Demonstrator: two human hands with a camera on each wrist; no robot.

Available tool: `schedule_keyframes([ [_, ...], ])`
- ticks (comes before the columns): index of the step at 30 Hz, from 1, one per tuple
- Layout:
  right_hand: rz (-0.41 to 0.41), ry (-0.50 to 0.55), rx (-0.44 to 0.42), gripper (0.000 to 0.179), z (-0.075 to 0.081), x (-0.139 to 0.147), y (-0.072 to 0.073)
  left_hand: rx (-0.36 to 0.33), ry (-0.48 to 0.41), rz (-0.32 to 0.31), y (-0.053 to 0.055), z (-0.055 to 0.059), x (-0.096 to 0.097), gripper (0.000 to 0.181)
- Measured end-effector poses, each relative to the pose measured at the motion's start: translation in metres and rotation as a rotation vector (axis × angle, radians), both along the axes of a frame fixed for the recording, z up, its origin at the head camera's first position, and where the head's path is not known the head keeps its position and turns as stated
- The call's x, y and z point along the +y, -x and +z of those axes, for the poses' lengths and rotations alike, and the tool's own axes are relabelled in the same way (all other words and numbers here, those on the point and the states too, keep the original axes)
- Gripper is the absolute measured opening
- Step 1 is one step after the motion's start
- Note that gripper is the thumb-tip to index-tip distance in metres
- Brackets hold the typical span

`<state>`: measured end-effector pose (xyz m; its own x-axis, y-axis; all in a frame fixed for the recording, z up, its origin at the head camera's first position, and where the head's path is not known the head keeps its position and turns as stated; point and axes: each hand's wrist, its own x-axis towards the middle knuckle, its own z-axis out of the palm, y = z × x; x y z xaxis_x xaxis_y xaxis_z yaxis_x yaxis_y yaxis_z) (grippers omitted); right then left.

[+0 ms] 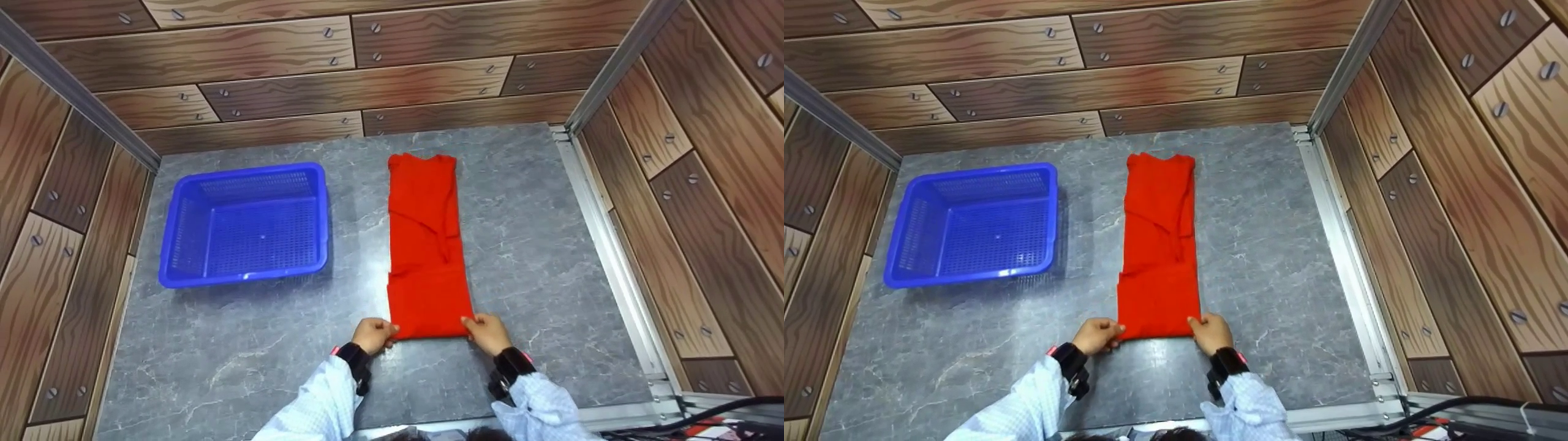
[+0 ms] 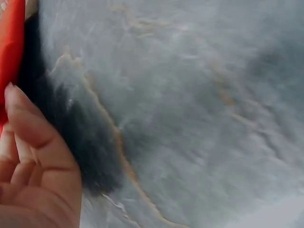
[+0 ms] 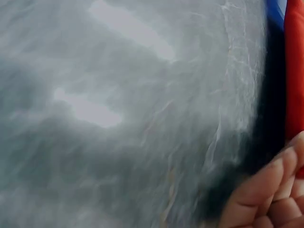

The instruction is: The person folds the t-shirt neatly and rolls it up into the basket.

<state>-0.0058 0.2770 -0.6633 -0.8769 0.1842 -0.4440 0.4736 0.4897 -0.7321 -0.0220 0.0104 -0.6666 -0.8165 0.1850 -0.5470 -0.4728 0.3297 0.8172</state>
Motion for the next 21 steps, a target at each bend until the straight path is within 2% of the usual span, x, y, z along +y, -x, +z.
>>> schedule_keyframes([
  [4, 0.055, 0.067, -0.023, 0.038, 0.007, 0.009, -0.012, -0.067, -0.061, -0.067, -0.008, 0.0, -0.006, 0.023],
  [8, 0.086, 0.218, -0.09, 0.037, 0.013, 0.019, -0.02, -0.079, -0.143, -0.097, -0.015, 0.002, -0.012, 0.027],
  [12, 0.058, 0.361, -0.156, 0.032, 0.016, 0.026, -0.02, -0.059, -0.238, -0.063, -0.016, 0.016, -0.014, 0.026],
  [16, 0.041, 0.418, -0.141, 0.026, 0.021, 0.028, -0.017, -0.001, -0.286, -0.027, -0.013, 0.033, -0.015, 0.03],
  [18, 0.056, 0.431, -0.106, 0.024, 0.022, 0.029, -0.017, 0.01, -0.307, -0.006, -0.013, 0.036, -0.016, 0.03],
  [21, 0.098, 0.463, -0.047, 0.015, 0.024, 0.029, -0.014, -0.01, -0.386, 0.062, -0.008, 0.03, -0.015, 0.025],
])
